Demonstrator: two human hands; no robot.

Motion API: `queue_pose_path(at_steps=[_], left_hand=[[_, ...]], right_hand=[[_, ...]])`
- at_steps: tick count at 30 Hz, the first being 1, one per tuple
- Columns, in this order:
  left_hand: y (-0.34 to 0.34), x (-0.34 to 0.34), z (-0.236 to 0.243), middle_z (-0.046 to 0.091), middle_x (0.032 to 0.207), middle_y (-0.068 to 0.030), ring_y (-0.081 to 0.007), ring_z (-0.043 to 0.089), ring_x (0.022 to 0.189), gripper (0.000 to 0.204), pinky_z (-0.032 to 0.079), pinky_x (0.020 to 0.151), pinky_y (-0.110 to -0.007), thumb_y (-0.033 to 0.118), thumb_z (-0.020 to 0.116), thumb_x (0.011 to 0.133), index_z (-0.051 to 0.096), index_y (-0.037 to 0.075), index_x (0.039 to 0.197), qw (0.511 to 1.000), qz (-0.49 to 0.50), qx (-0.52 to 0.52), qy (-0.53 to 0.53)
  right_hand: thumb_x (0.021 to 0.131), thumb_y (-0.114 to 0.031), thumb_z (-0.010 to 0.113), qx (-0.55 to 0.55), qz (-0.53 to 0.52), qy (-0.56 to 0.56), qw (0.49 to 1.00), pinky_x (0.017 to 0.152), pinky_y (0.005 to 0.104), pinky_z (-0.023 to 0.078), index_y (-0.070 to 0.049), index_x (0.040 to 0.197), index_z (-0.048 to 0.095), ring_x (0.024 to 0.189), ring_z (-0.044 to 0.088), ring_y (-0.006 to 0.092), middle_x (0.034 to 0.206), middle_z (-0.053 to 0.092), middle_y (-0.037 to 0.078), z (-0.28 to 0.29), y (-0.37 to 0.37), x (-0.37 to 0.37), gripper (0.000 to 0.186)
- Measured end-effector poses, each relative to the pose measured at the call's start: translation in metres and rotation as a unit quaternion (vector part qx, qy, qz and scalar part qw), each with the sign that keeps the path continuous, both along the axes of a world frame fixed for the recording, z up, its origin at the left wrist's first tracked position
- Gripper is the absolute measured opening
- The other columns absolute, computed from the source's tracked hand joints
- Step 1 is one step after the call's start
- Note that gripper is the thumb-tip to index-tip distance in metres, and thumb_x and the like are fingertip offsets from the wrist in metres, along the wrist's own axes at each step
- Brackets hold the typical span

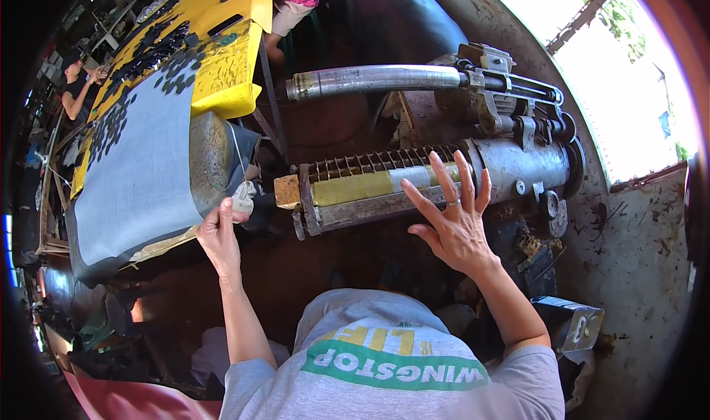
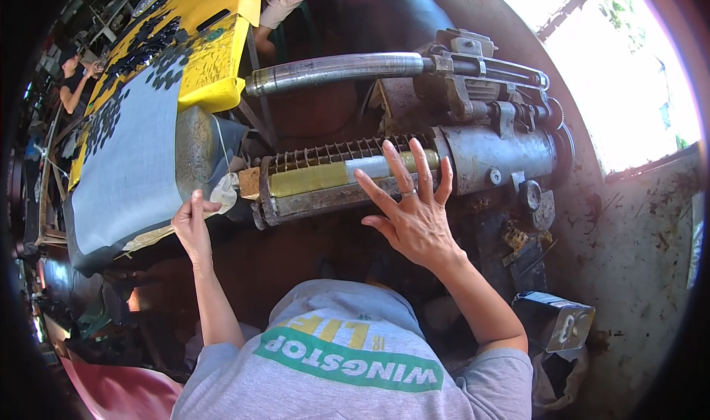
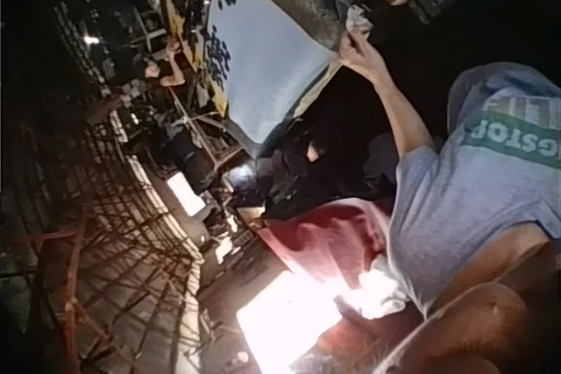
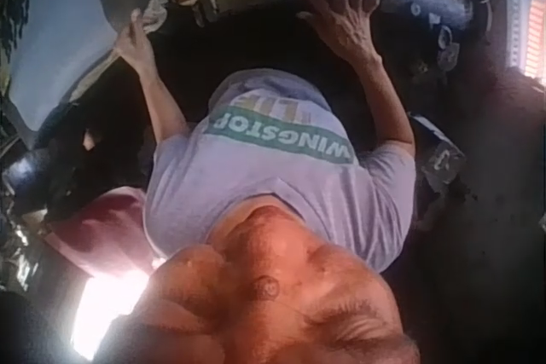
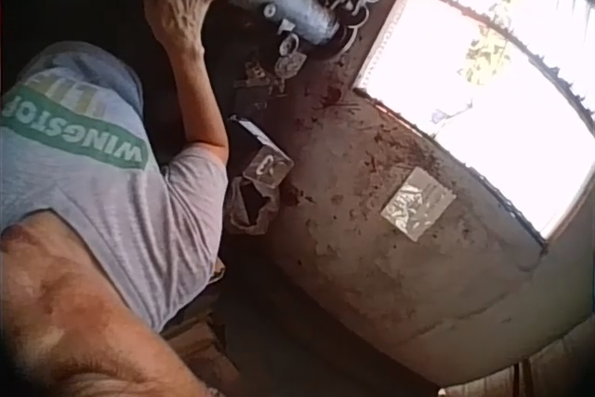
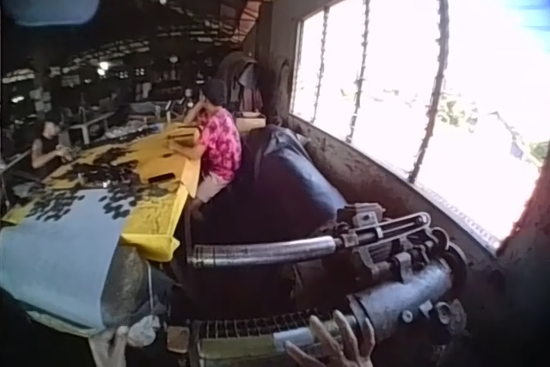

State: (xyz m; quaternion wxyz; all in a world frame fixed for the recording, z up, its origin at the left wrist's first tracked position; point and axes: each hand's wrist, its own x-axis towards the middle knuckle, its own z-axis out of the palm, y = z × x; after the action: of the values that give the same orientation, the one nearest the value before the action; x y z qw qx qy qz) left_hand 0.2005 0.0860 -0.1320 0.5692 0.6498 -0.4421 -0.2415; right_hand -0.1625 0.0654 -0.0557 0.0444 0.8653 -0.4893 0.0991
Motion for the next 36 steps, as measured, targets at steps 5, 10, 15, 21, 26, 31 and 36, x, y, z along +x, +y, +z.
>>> queue_pose_path(at_steps=[5,10,15,21,26,31,36], left_hand=[[-0.004,-0.013,0.003,0.069,0.091,-0.0109,-0.0134,0.065,0.079,0.021,0.050,0.075,-0.024,0.013,0.061,0.090,0.067,-0.003,0.104,0.998,0.004,-0.020,0.056],[-0.005,-0.009,-0.001,0.069,0.091,-0.0103,-0.0139,0.065,0.078,0.019,0.050,0.075,-0.024,0.009,0.063,0.089,0.066,-0.003,0.104,0.999,-0.024,0.001,0.024],[-0.010,-0.012,-0.003,0.068,0.086,-0.0071,-0.0136,0.066,0.076,0.016,0.052,0.071,-0.024,0.008,0.065,0.087,0.068,-0.002,0.099,0.999,-0.018,-0.011,0.025],[-0.011,-0.017,-0.001,0.068,0.083,-0.0057,-0.0110,0.064,0.074,0.022,0.051,0.071,-0.023,0.005,0.066,0.085,0.066,0.000,0.106,0.998,-0.026,-0.036,0.045],[-0.006,-0.014,-0.002,0.067,0.083,-0.0052,-0.0099,0.063,0.074,0.026,0.050,0.071,-0.023,0.003,0.066,0.084,0.065,0.002,0.110,0.999,-0.026,-0.037,0.021],[-0.001,-0.012,-0.002,0.067,0.082,-0.0050,-0.0095,0.063,0.074,0.027,0.050,0.071,-0.022,0.003,0.066,0.084,0.064,0.001,0.111,0.999,-0.011,-0.029,0.016],[0.004,-0.011,-0.003,0.067,0.082,-0.0049,-0.0090,0.063,0.074,0.027,0.050,0.071,-0.022,0.002,0.064,0.085,0.063,0.001,0.112,0.999,-0.012,-0.032,0.021]], right_hand=[[0.086,-0.050,0.051,0.002,-0.001,0.014,1.000,0.109,0.0582,-0.006,-0.034,0.136,0.044,0.141,0.007,0.0375,0.153,0.014,0.009,-0.008,0.000,-0.002,0.053],[0.086,-0.047,0.053,-0.012,-0.002,0.006,1.000,0.109,0.0581,-0.006,-0.035,0.135,0.046,0.141,0.009,0.0359,0.153,0.016,0.008,-0.012,0.003,-0.006,0.051],[0.084,-0.039,0.061,-0.034,0.006,-0.037,0.999,0.109,0.0569,-0.003,-0.035,0.128,0.054,0.140,0.015,0.0332,0.151,0.022,0.008,-0.013,0.002,-0.007,0.045],[0.077,-0.017,0.069,-0.077,0.019,-0.158,0.984,0.109,0.0549,0.005,-0.028,0.104,0.068,0.134,0.031,0.0312,0.142,0.039,0.006,-0.015,-0.012,0.002,0.028],[0.071,-0.013,0.073,-0.102,0.047,-0.187,0.976,0.110,0.0529,0.009,-0.020,0.081,0.071,0.128,0.039,0.0278,0.134,0.048,0.003,-0.008,-0.025,0.006,0.013],[0.066,-0.017,0.077,-0.084,0.057,-0.213,0.972,0.110,0.0515,0.011,-0.017,0.073,0.071,0.125,0.042,0.0265,0.128,0.051,0.002,-0.006,-0.031,0.005,0.009],[0.065,-0.019,0.079,-0.077,0.059,-0.226,0.969,0.110,0.0507,0.012,-0.016,0.075,0.071,0.122,0.045,0.0266,0.125,0.052,0.003,0.000,-0.031,0.005,0.013]])
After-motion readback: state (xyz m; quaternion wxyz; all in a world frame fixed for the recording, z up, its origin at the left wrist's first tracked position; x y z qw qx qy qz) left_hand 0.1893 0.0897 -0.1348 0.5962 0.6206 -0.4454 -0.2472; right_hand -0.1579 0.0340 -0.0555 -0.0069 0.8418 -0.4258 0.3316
